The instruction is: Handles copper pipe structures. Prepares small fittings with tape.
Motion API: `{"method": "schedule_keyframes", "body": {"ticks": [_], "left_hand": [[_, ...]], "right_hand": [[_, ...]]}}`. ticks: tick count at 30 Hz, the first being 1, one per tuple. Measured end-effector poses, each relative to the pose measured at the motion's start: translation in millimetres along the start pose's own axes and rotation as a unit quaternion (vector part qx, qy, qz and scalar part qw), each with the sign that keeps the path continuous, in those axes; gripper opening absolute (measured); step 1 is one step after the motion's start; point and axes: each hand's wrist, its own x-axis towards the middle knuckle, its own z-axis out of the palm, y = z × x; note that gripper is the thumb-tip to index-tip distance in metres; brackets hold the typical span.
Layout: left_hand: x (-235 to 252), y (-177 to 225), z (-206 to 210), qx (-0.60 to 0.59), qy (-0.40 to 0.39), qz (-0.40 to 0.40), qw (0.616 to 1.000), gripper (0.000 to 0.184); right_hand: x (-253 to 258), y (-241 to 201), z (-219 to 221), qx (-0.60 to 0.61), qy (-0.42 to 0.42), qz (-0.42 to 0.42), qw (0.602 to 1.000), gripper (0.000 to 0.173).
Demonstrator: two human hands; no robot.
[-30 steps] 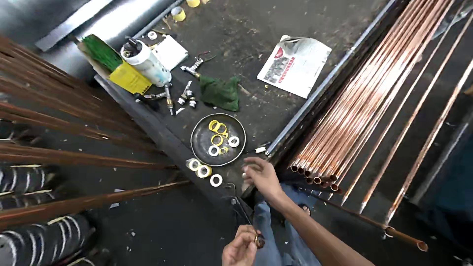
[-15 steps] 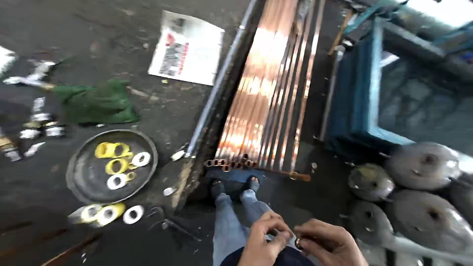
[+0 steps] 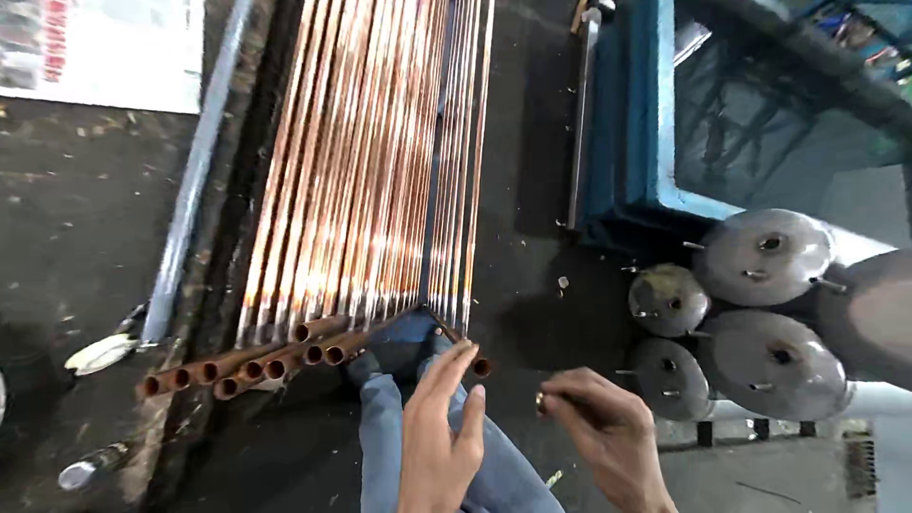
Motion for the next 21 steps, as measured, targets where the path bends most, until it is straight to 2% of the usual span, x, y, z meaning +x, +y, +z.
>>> {"method": "schedule_keyframes", "body": {"ticks": [3,7,11,17,21], "left_hand": [[4,-6,7,-0.046,-0.007,0.011,0.999,0.039],[-4,-7,8,-0.089,-0.018,-0.014,0.996,0.041],[-2,-9,6,-0.112,0.008,-0.022,0.993,0.038],[4,-2,5,-0.076,0.027,-0.02,0.997,0.03],[4,3,0,-0.036,0.026,-0.013,0.999,0.029]], "right_hand": [[32,8,17,0.019,-0.026,-0.03,0.999,0.01],[41,14,36,0.001,-0.051,-0.058,0.997,0.009],[49,14,48,0.02,-0.056,-0.05,0.997,0.008],[51,14,53,-0.001,-0.045,-0.056,0.997,0.009],[53,11,56,-0.002,-0.08,-0.032,0.996,0.009]]}}
